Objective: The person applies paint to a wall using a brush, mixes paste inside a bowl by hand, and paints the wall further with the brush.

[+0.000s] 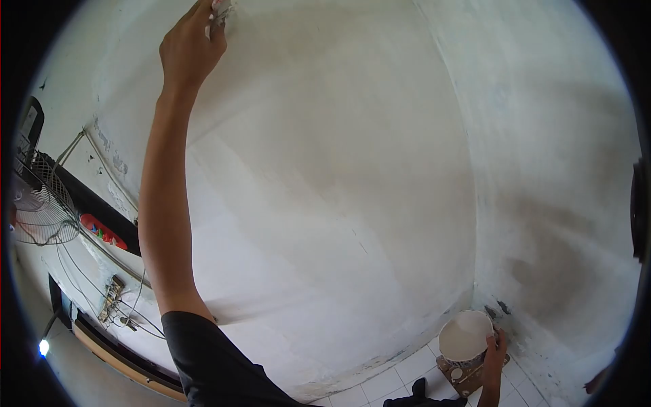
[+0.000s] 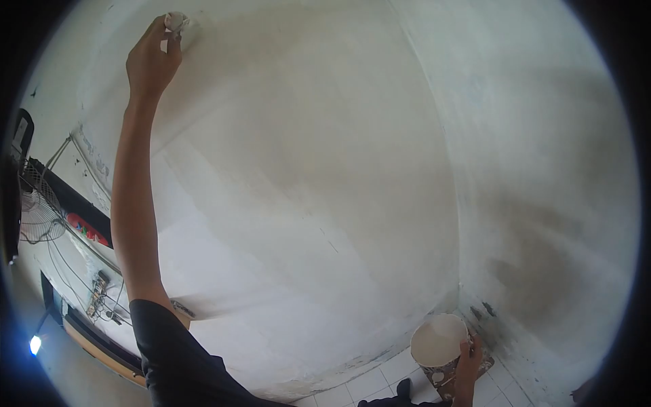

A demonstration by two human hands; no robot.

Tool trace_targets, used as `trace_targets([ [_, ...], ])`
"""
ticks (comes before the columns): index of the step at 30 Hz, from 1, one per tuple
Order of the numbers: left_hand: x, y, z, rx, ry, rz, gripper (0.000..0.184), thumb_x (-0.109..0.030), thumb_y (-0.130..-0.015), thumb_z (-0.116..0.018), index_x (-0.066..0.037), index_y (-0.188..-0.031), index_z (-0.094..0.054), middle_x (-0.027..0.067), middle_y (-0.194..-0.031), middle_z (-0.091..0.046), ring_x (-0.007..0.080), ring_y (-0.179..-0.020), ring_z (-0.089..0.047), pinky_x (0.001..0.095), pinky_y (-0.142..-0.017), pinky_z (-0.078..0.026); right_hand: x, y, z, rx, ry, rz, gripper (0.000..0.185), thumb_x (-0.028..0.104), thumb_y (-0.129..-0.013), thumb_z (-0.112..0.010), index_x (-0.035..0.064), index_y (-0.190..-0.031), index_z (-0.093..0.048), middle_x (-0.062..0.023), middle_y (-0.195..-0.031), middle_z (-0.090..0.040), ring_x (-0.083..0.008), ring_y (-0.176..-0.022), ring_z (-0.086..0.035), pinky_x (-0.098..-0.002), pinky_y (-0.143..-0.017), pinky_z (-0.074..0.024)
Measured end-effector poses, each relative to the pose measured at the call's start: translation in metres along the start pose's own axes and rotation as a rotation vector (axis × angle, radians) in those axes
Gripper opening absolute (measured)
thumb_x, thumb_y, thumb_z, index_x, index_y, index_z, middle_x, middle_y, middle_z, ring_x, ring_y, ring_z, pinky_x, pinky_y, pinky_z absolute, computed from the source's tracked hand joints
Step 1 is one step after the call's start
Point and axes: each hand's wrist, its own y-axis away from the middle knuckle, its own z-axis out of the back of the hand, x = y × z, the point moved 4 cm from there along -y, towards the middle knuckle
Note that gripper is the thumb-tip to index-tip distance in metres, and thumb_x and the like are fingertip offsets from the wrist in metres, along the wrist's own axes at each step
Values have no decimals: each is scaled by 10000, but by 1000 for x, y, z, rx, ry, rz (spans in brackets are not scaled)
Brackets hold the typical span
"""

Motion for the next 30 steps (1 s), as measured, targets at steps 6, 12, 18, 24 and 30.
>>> trace_targets([
  [6,-97,112,-35,100,81,-383,226,-112,-806,-649,-125,-1031,-632,65,-841,-666,211,-738,-651,346,-557,-522,-19,-10,10,-22,64,15,445,228,-920,-566,18,-1310,-517,-118,-1124,-564,-202,-1024,-519,-317,-927,-402],
  [12,-249,234,-13,572,589,-454,235,-63,-717,-642,-109,-948,-642,50,-972,-662,203,-816,-662,318,-580,-543,-5,-15,7,-40,124,-12,486,190,-922,-589,-35,-1341,-489,-176,-1295,-534,-267,-1159,-517,-365,-1018,-383],
  [18,-160,145,-59,631,581,86,248,-93,-746,-663,-87,-993,-644,112,-837,-672,294,-747,-668,389,-669,-538,10,-17,-4,86,2,69,464,182,-920,-581,-14,-1332,-496,-177,-1285,-537,-260,-1142,-529,-356,-1015,-384],
  [24,42,-38,-67,278,203,112,270,-208,-832,-614,-68,-1061,-644,144,-927,-693,344,-840,-658,417,-762,-519,-2,-13,-16,33,168,5,421,166,-905,-583,11,-1294,-532,-144,-1196,-575,-241,-1124,-519,-359,-994,-390],
  [30,56,-88,-29,-191,1,1,173,-101,-830,-607,-61,-995,-639,167,-906,-688,361,-815,-658,445,-705,-527,-15,-8,-19,13,88,49,379,149,-887,-583,20,-1244,-570,-133,-1165,-584,-237,-1097,-520,-366,-981,-394],
])
